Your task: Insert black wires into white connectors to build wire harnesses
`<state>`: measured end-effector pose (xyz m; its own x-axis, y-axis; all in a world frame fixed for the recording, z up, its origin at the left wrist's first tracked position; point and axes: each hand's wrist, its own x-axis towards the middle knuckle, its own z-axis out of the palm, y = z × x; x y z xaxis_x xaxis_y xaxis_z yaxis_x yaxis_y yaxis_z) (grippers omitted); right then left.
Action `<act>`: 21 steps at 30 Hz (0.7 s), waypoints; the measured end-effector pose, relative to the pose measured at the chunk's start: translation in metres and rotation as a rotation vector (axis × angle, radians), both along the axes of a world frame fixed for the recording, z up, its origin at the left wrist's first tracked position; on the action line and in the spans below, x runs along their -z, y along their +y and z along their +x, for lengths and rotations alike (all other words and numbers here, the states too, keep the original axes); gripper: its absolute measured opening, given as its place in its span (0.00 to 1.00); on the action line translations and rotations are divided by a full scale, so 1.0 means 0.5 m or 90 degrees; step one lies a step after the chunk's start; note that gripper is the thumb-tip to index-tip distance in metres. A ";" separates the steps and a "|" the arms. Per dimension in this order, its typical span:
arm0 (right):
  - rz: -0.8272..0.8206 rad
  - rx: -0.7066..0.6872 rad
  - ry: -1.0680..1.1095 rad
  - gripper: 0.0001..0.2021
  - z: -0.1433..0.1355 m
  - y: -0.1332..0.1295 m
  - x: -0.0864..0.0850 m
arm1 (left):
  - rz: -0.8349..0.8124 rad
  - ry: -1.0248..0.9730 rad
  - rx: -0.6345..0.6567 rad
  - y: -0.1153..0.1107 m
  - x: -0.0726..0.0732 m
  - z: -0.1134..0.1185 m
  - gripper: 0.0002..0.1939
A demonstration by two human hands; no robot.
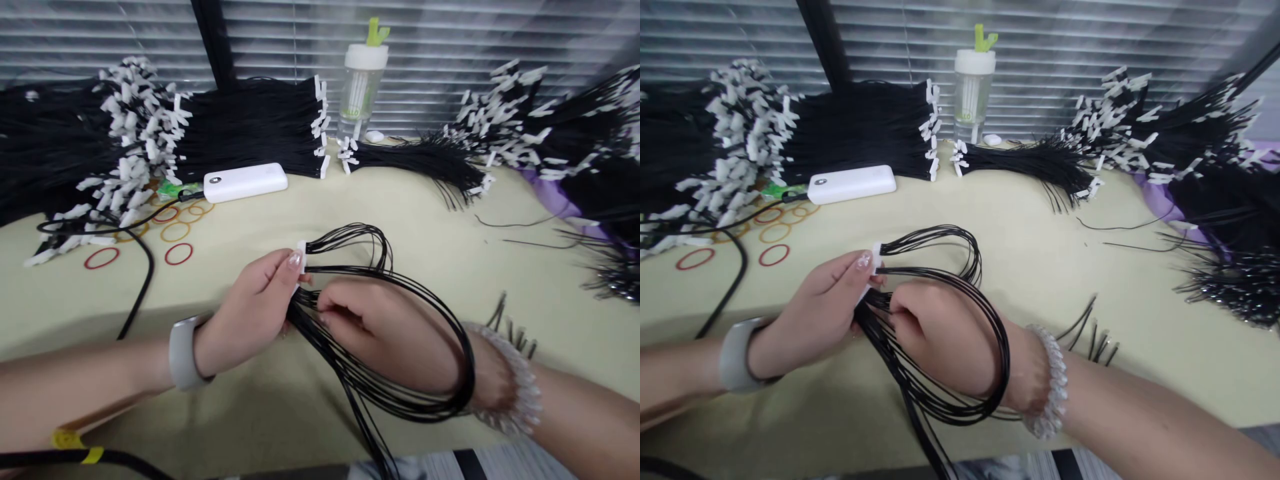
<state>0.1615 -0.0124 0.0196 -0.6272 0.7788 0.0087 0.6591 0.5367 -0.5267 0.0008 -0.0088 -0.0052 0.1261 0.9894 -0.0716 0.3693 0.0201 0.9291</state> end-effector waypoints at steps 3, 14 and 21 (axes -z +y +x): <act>0.034 -0.009 -0.045 0.08 0.035 0.020 -0.016 | -0.026 -0.018 0.004 0.000 0.001 0.000 0.18; 0.054 0.515 0.629 0.22 0.183 0.150 -0.083 | -0.044 -0.046 0.007 -0.003 0.000 -0.002 0.18; 0.044 0.321 0.463 0.13 0.106 0.086 -0.056 | -0.064 -0.071 0.019 -0.002 -0.004 -0.001 0.18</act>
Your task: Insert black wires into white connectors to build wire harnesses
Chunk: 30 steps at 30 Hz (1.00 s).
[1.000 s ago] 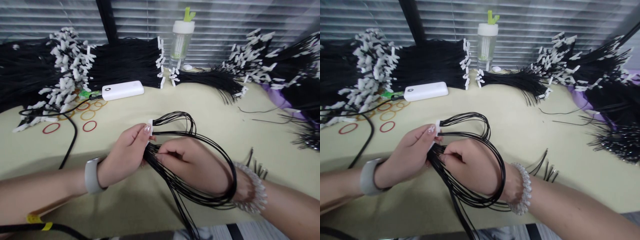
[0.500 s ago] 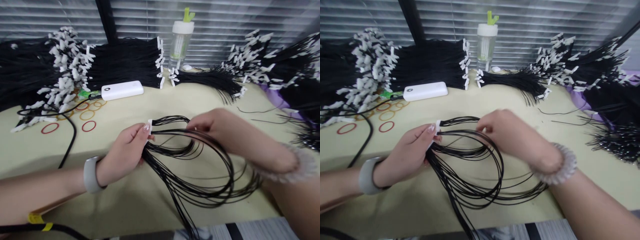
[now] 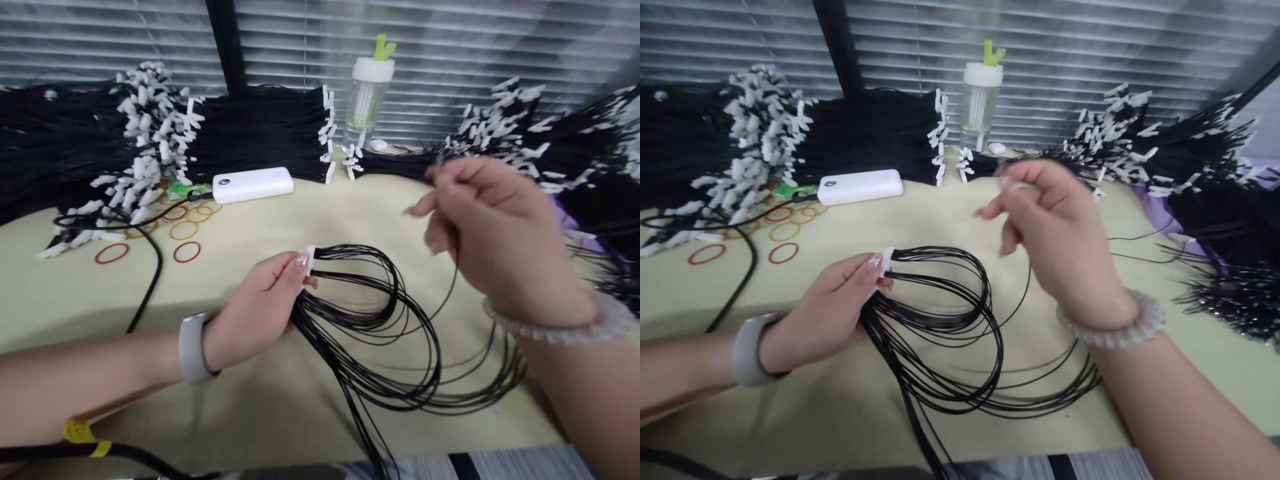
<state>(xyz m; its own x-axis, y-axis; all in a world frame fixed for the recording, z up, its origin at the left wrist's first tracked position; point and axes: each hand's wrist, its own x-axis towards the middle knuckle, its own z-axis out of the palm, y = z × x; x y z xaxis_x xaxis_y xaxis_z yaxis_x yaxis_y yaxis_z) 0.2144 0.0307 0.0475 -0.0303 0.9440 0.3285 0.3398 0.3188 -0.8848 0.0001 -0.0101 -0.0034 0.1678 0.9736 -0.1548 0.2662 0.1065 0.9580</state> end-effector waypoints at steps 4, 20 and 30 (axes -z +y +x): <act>0.071 -0.117 -0.304 0.08 -0.045 -0.045 0.022 | 0.001 -0.003 0.008 0.002 -0.001 0.000 0.17; 0.199 -0.123 -0.516 0.09 -0.078 -0.067 0.062 | 0.046 0.075 0.050 -0.002 -0.008 0.003 0.17; 0.492 -0.146 -0.718 0.10 -0.074 -0.076 0.046 | 0.033 0.088 0.064 0.000 -0.008 0.004 0.19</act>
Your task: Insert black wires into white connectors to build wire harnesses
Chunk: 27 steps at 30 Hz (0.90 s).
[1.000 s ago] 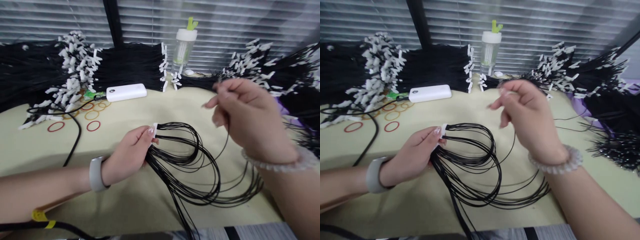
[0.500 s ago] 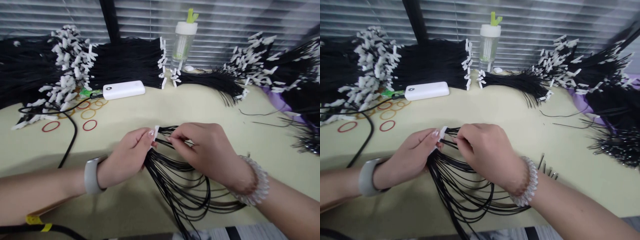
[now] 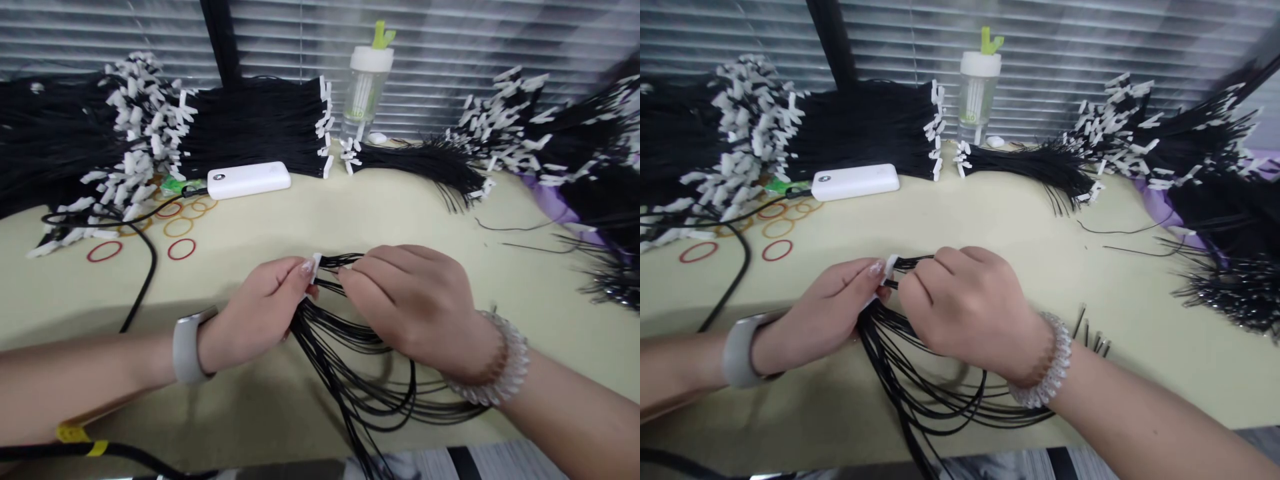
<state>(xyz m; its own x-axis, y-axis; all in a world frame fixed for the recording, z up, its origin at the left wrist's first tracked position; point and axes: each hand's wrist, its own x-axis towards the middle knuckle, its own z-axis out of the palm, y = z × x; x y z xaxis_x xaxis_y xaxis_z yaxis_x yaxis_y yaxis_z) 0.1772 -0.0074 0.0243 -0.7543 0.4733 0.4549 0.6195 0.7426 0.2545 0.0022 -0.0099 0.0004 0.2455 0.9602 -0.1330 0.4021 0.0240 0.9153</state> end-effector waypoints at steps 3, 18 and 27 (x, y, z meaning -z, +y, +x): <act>0.048 -0.026 -0.013 0.11 -0.004 -0.003 -0.001 | 0.012 0.027 0.012 0.002 0.000 -0.001 0.19; -0.133 0.037 0.049 0.07 0.010 0.022 -0.003 | 0.033 0.036 0.039 -0.003 -0.006 -0.003 0.18; -0.491 0.044 0.161 0.16 0.034 -0.012 -0.049 | -0.022 -0.055 -0.051 0.005 0.009 -0.001 0.19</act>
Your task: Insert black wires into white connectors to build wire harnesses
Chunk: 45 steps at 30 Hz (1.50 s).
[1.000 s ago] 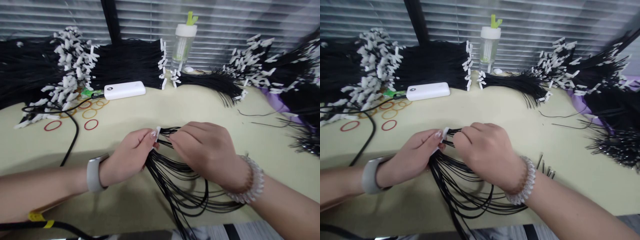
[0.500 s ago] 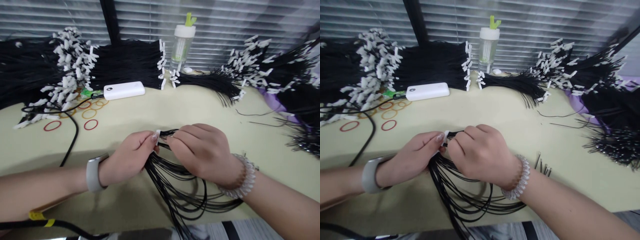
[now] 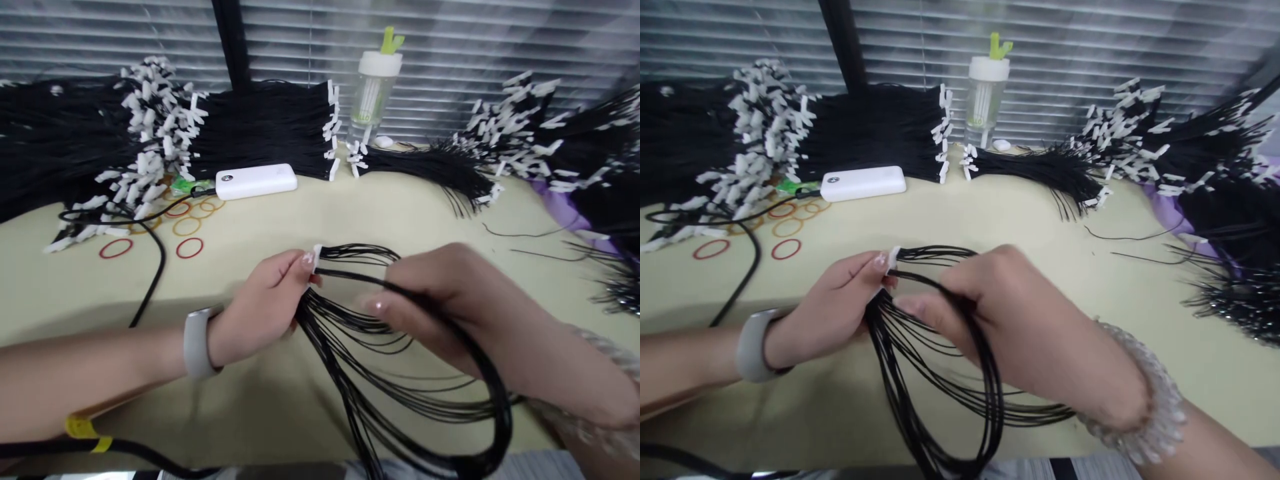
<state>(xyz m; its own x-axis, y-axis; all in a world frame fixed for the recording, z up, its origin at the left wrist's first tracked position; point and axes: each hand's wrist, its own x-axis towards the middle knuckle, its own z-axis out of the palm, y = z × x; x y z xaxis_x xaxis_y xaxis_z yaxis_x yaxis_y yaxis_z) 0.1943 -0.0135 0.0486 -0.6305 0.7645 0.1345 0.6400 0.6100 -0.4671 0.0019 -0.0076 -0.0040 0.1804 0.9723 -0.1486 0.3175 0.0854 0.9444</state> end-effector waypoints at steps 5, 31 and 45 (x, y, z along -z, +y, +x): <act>-0.192 -0.012 -0.002 0.18 -0.050 -0.008 0.046 | 0.076 0.058 0.013 0.001 -0.004 0.001 0.18; -0.283 -0.010 -0.002 0.08 -0.023 0.011 0.062 | 0.011 -0.023 -0.017 -0.001 0.000 -0.002 0.19; -0.261 -0.062 -0.031 0.14 -0.023 0.000 0.033 | -0.010 -0.050 -0.028 0.000 0.002 -0.001 0.18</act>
<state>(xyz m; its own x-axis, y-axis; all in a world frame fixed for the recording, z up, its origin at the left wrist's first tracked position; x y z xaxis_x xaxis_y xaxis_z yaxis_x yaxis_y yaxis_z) 0.1829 -0.0136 0.0320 -0.7009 0.6847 -0.1999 0.6158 0.4395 -0.6539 0.0015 -0.0075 -0.0051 0.1486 0.9773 -0.1508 0.2378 0.1127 0.9648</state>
